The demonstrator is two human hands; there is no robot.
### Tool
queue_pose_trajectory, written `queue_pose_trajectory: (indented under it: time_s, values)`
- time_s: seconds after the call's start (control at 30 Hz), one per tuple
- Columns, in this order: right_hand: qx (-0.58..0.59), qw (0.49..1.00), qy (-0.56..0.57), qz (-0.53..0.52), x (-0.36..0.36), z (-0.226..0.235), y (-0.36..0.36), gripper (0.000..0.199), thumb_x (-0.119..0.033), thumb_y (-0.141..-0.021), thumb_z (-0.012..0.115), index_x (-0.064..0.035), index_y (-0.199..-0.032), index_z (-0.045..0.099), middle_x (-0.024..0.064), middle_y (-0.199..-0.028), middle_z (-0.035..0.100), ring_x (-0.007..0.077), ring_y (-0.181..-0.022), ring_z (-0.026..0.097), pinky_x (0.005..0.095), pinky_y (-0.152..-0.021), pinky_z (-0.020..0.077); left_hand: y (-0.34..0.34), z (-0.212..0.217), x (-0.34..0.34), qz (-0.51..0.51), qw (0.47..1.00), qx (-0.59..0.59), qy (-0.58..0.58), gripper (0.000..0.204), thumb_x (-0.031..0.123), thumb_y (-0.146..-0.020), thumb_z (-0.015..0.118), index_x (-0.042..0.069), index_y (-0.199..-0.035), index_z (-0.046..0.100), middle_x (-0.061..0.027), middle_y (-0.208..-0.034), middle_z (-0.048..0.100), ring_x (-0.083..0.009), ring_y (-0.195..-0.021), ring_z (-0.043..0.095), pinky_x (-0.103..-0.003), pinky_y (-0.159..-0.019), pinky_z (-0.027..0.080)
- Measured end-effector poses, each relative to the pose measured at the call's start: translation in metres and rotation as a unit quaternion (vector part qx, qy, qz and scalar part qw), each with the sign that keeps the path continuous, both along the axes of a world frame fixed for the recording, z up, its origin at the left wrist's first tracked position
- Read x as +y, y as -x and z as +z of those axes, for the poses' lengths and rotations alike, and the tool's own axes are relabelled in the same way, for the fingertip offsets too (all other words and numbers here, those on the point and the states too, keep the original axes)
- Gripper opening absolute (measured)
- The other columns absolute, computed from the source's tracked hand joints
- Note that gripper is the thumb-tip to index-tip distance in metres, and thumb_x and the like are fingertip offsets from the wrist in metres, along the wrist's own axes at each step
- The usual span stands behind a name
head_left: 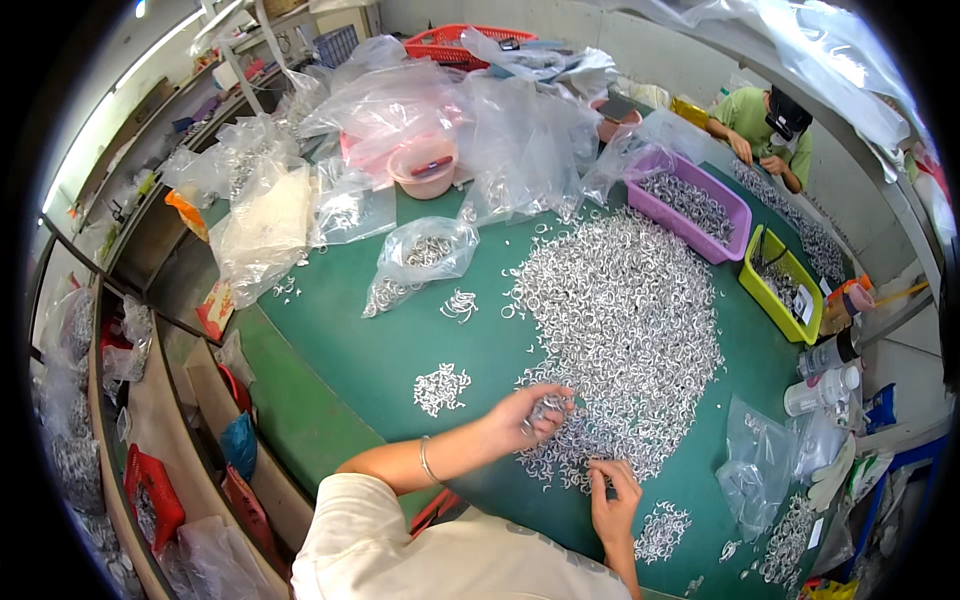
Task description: The person gathers and sorts small silver metal components by hand on a green workbench, placing them into piles, plastic bags, and storage bins.
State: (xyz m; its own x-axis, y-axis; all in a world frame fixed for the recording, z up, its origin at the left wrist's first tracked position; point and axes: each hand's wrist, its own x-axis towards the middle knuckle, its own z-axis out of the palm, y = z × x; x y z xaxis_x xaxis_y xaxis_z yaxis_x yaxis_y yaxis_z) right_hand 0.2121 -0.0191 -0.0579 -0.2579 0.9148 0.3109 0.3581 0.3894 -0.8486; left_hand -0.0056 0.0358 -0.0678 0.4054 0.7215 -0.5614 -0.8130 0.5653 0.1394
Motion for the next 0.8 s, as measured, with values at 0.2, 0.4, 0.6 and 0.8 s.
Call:
queue_pose_trajectory:
  time_s: [0.2, 0.4, 0.6, 0.8]
  values:
    - [0.000, 1.000, 0.004, 0.016, -0.012, -0.006, -0.008, 0.012, 0.006, -0.079, 0.061, 0.0013, -0.089, 0.066, 0.0115, -0.076, 0.063, 0.0252, -0.069, 0.058, 0.0329, -0.068, 0.0446, 0.122, -0.017, 0.092, 0.395, 0.916, -0.057, -0.039, 0.014, 0.008, -0.088, 0.050, 0.002, -0.101, 0.055, -0.0138, -0.092, 0.059, -0.0247, -0.077, 0.061, -0.032, -0.063, 0.058]
    - [0.019, 1.000, 0.002, 0.022, -0.021, -0.001, -0.014, 0.011, 0.006, -0.080, 0.060, 0.0016, -0.088, 0.066, 0.0107, -0.074, 0.064, 0.0223, -0.069, 0.058, 0.0316, -0.068, 0.0450, 0.184, -0.010, 0.141, 0.659, 0.751, 0.038, -0.009, 0.044, 0.026, -0.094, 0.040, 0.002, -0.131, 0.044, -0.0196, -0.134, 0.045, -0.0358, -0.125, 0.043, -0.054, -0.105, 0.036]
    - [0.044, 0.998, 0.052, 0.008, -0.026, -0.007, -0.022, 0.012, 0.006, -0.080, 0.060, 0.0013, -0.088, 0.067, 0.0110, -0.074, 0.064, 0.0235, -0.070, 0.059, 0.0325, -0.068, 0.0456, 0.177, -0.002, 0.128, 0.621, 0.781, 0.039, -0.056, 0.070, 0.036, -0.093, 0.039, 0.007, -0.149, 0.008, -0.0179, -0.154, 0.012, -0.0356, -0.142, 0.015, -0.053, -0.115, 0.014]
    - [0.039, 0.998, 0.040, -0.024, -0.027, -0.013, -0.029, 0.012, 0.005, -0.080, 0.060, 0.0018, -0.089, 0.067, 0.0131, -0.078, 0.066, 0.0267, -0.074, 0.062, 0.0344, -0.071, 0.0478, 0.140, 0.022, 0.090, 0.489, 0.846, 0.165, -0.137, 0.059, 0.022, -0.095, 0.043, 0.004, -0.146, 0.020, -0.0191, -0.152, 0.016, -0.0356, -0.139, 0.022, -0.048, -0.112, 0.026]
